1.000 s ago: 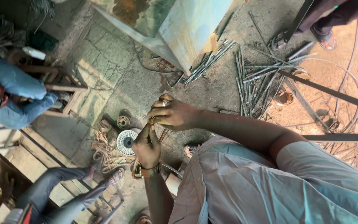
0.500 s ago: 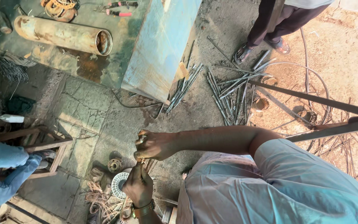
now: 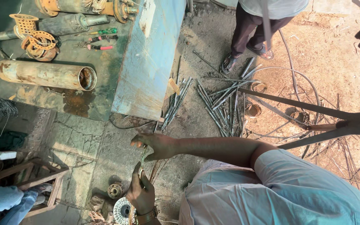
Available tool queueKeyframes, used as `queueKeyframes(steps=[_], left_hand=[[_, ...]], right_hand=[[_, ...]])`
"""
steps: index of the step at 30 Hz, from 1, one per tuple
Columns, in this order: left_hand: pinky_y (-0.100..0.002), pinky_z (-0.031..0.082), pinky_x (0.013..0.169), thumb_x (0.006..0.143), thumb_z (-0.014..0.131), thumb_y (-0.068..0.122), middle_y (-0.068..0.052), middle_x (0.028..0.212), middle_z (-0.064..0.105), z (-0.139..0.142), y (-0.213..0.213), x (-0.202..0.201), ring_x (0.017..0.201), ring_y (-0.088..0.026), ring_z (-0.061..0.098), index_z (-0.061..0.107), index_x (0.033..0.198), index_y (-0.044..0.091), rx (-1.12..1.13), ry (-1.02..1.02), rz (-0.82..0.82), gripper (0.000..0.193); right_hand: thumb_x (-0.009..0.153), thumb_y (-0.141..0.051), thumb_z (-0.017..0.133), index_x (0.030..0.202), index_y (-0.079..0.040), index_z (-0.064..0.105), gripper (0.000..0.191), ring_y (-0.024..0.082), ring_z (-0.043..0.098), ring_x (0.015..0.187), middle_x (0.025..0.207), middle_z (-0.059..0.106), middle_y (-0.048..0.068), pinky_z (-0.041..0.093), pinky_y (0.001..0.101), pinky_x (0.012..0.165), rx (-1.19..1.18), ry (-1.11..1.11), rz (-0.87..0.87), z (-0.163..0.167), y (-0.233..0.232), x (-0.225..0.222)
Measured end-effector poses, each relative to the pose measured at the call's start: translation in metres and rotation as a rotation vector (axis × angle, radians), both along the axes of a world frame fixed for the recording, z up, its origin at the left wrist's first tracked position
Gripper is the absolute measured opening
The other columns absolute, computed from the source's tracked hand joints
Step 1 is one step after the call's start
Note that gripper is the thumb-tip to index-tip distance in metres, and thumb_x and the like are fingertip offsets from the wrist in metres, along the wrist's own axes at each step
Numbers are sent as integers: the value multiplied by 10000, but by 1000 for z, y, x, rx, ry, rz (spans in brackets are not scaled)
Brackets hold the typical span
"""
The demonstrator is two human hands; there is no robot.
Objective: The person gathers copper wire strands, aligns them, and winds them into a cylindrical metal housing. They use a screwdriver to press the wires down inside the housing and then remove the bundle to continue winding additional strands.
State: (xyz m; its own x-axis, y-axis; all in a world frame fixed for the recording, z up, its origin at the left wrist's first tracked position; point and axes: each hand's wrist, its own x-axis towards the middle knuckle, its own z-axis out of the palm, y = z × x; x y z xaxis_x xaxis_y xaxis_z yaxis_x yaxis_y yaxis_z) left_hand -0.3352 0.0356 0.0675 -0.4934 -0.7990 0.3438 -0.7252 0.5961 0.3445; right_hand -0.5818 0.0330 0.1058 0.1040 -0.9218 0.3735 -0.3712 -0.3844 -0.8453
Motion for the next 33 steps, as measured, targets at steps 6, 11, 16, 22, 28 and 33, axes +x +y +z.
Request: queueKeyframes(steps=[6, 11, 16, 22, 28, 33], left_hand=[[-333, 571, 598, 1013, 611, 96, -189, 985, 760, 10, -17, -14, 752, -276, 760, 671, 1273, 54, 1, 327, -150, 270], [-352, 563, 563, 990, 619, 92, -170, 874, 765, 41, -28, -12, 670, -278, 749, 705, 1224, 79, 87, 257, -131, 249], [-367, 530, 513, 977, 628, 99, -172, 836, 751, 53, -42, 9, 575, -261, 713, 706, 1221, 59, 128, 260, -174, 259], [-368, 520, 501, 966, 650, 117, -148, 757, 734, 35, -57, 46, 571, -255, 714, 697, 1210, 24, 98, 228, -247, 265], [-368, 524, 538, 956, 632, 90, -149, 821, 737, 25, -65, 82, 629, -259, 716, 683, 1229, 12, 76, 249, -374, 289], [-361, 493, 488, 953, 631, 77, -113, 757, 742, 26, -67, 106, 552, -211, 706, 684, 1203, 9, 225, 204, -399, 265]], right_hand=[[865, -172, 792, 1387, -115, 538, 584, 192, 725, 972, 1039, 761, 89, 579, 389, 867, 599, -282, -58, -2, 11, 15], [877, -62, 799, 1378, -55, 528, 570, 139, 733, 924, 986, 745, 68, 608, 315, 834, 405, -659, -152, -13, 11, 43], [854, -53, 802, 1371, -43, 500, 599, 134, 728, 877, 953, 753, 81, 615, 307, 799, 412, -736, -299, -19, 6, 83], [840, -54, 833, 1261, -23, 497, 540, 133, 743, 871, 935, 772, 83, 607, 294, 770, 429, -685, -551, -25, 11, 131], [815, -13, 836, 1219, -49, 502, 525, 130, 719, 870, 932, 743, 64, 610, 288, 750, 320, -747, -598, -33, 18, 172], [879, 7, 791, 1216, -81, 500, 453, 128, 730, 872, 931, 742, 56, 632, 295, 795, 369, -799, -569, -36, 24, 197]])
